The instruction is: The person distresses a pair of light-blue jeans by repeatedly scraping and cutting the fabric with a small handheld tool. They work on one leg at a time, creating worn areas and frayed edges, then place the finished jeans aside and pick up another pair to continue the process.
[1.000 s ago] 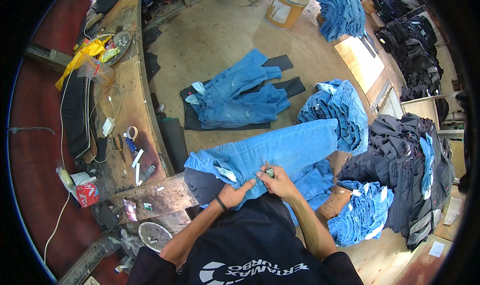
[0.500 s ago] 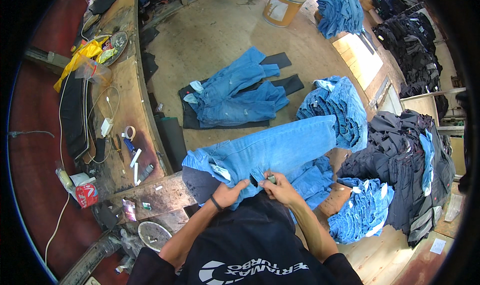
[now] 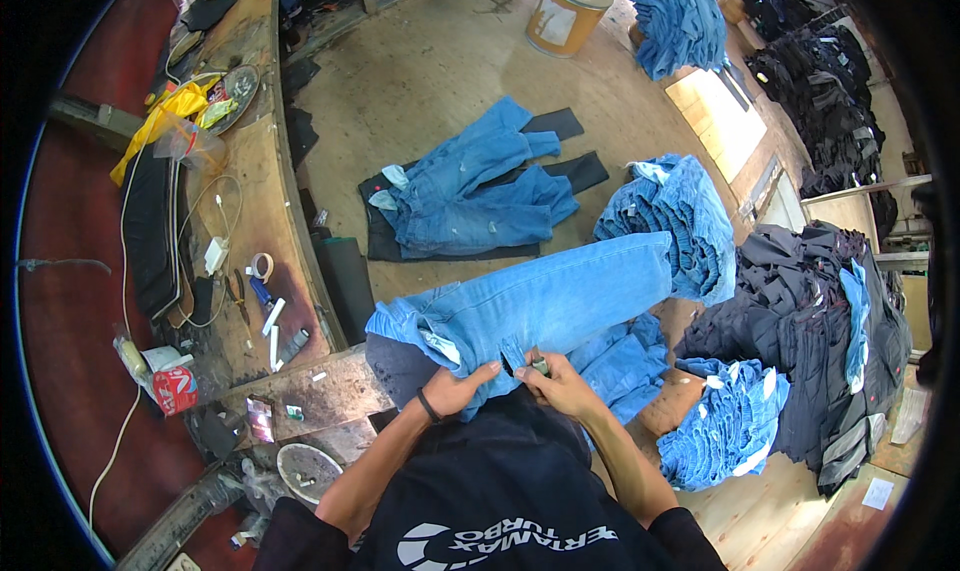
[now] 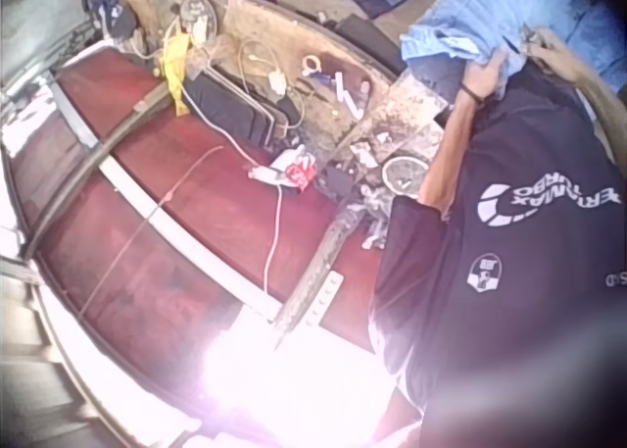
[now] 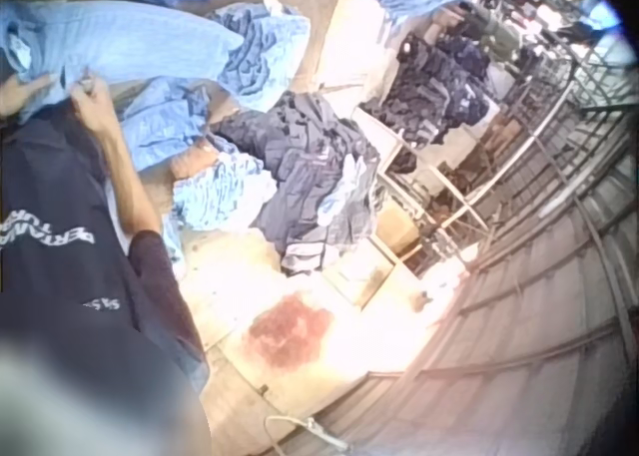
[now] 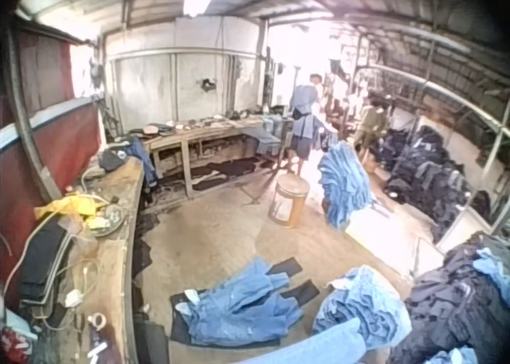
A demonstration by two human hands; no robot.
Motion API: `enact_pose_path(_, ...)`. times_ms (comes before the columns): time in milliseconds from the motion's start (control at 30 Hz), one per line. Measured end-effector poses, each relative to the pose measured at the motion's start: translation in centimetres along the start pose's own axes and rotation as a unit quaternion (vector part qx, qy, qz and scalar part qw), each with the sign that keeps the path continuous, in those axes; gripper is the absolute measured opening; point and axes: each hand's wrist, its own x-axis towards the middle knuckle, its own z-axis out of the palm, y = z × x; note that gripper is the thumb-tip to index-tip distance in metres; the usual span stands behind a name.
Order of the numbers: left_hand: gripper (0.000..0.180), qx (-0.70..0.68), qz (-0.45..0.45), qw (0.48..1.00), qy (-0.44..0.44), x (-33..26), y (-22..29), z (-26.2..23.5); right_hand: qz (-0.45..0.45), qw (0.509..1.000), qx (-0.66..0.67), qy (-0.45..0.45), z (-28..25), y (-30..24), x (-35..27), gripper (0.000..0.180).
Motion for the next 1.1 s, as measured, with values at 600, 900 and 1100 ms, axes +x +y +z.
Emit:
enact_pose_path(600,0.042,-0.061,-0.111,0.992,-0.018,0.0,-0.1,-0.5,0.03,0.997,0.068,-0.005,-0.1,0.6,-0.3,0.018)
enact_pose_path(900,0.038,0.023,-0.011,0.999,0.023,0.9,-1.3,0.6,-0.031,0.995,-0.096,-0.023,-0.6,-0.7,-0.2,0.024)
enact_pose_path(1100,0.048,0.026,-0.026,0.999,-0.006,1.2,-1.1,0.6,-0.015,0.996,-0.087,-0.029,-0.7,-0.5,-0.2,0.026)
